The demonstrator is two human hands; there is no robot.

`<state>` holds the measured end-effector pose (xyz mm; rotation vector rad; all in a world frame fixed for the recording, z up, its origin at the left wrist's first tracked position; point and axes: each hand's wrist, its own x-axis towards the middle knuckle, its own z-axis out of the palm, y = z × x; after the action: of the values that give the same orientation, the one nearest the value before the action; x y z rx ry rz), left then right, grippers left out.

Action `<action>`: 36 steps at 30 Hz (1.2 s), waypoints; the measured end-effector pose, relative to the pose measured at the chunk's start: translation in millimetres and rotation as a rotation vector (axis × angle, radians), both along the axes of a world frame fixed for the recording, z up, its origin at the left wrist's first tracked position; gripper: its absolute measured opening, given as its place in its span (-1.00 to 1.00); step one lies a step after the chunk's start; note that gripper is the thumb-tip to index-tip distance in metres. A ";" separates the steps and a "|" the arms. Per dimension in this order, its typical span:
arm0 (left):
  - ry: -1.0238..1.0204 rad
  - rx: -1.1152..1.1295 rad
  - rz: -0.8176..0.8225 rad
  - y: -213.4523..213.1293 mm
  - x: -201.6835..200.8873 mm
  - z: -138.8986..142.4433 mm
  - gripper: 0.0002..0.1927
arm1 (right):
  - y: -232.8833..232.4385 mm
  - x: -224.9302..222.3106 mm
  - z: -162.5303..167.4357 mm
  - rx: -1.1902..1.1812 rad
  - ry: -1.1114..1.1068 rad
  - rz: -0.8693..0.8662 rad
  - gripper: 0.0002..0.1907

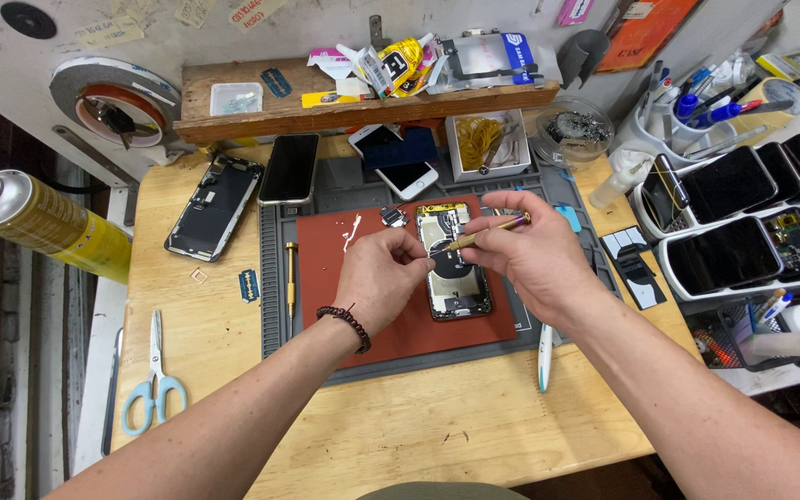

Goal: The person uses a screwdriver to remove screws from a disassembled smartphone and then uses tweezers to detach and reposition internal components. The person handles the phone chassis, screws, and small connectors while working on a red mat.

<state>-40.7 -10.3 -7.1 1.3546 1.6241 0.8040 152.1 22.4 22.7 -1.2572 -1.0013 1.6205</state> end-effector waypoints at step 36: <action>0.213 -0.137 0.024 3.6 18.7 -30.1 -0.48 | -6.2 23.3 -16.7 0.482 -0.916 0.075 -0.61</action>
<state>-22.0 -6.7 -37.2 1.3621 1.8278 0.5658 175.3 16.3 6.0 -1.6282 -1.8655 0.7090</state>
